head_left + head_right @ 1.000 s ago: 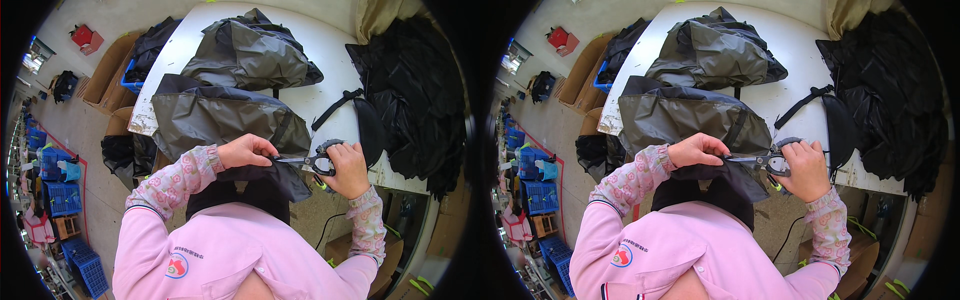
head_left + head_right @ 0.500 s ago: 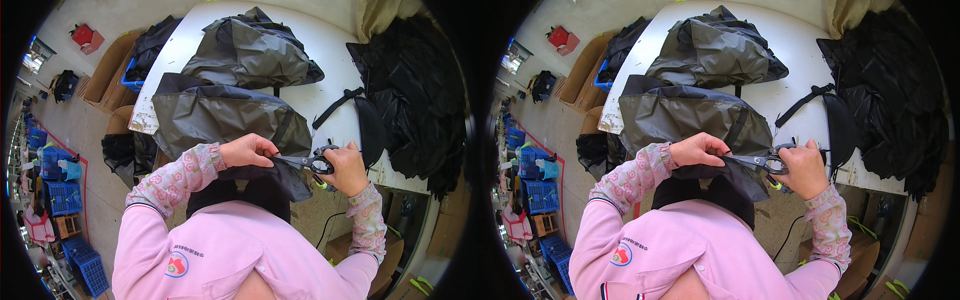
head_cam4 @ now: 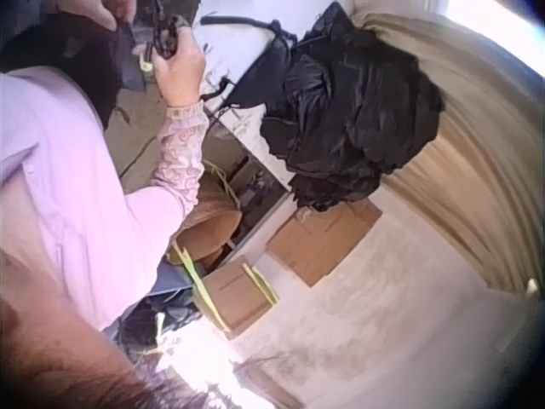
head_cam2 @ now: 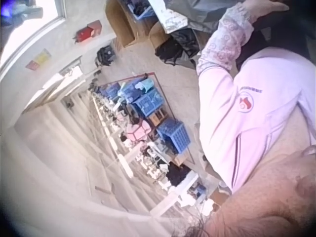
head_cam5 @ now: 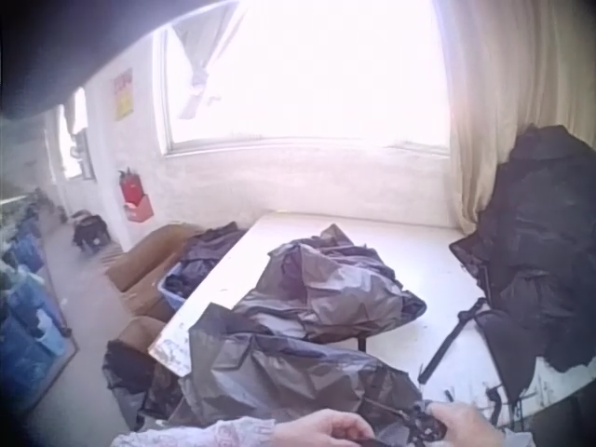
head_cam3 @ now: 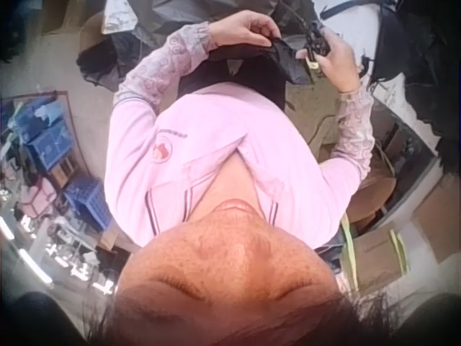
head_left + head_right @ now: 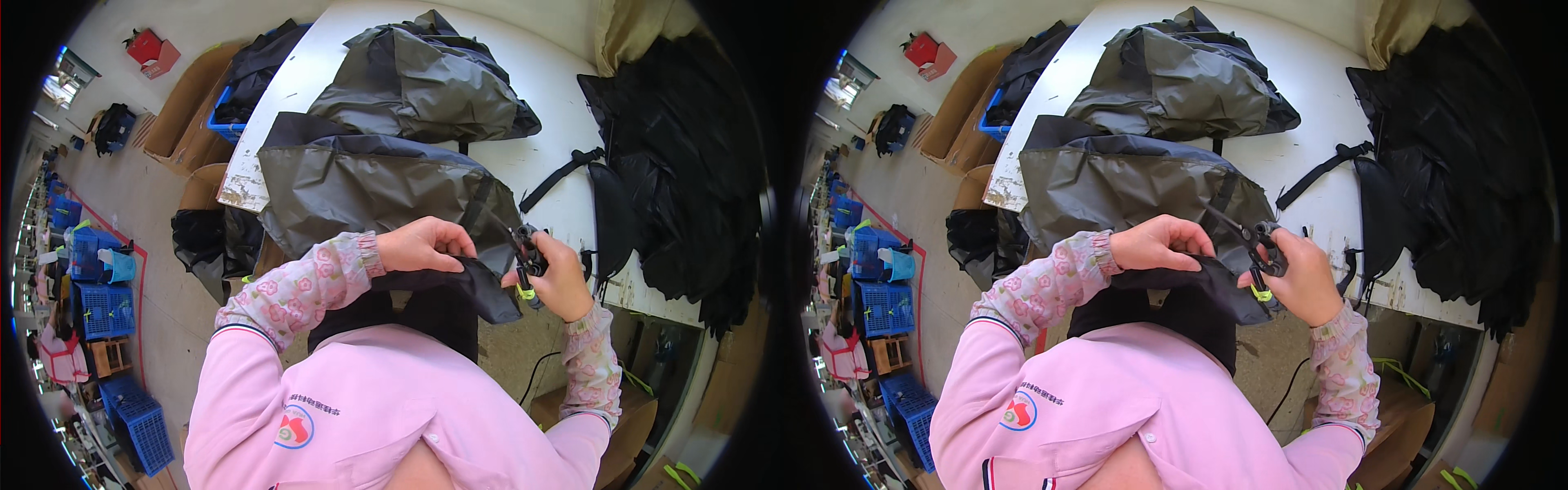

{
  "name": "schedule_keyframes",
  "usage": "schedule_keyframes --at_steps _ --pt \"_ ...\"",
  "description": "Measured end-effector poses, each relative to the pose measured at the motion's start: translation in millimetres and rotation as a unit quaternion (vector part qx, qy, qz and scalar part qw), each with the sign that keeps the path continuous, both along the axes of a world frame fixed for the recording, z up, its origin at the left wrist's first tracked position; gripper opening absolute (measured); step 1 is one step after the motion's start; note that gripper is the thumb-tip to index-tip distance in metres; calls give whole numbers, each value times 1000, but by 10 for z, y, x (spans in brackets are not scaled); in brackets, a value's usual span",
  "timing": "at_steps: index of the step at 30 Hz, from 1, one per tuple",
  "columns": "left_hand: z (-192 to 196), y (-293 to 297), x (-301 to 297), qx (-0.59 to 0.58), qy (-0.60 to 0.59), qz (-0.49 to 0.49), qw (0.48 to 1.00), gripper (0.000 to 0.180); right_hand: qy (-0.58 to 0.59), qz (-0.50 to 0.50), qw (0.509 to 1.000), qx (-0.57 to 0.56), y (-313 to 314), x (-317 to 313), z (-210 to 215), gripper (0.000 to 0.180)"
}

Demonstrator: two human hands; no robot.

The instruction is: Trim excess fabric or straps from a black bag or garment using scissors.

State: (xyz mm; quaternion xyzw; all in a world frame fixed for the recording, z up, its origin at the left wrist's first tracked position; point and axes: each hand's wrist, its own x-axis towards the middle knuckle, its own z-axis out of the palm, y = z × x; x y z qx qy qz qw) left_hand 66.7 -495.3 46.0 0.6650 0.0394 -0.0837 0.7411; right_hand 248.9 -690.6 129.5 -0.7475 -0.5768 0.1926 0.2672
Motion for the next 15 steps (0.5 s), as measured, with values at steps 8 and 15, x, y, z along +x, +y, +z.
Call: schedule_keyframes --at_steps 8,15 --pt "-102 318 -868 259 -171 311 898 18 164 -55 985 -2 138 -24 -497 29" --pt "-318 380 -1972 515 -86 365 771 28 241 -149 959 9 91 154 -610 21"
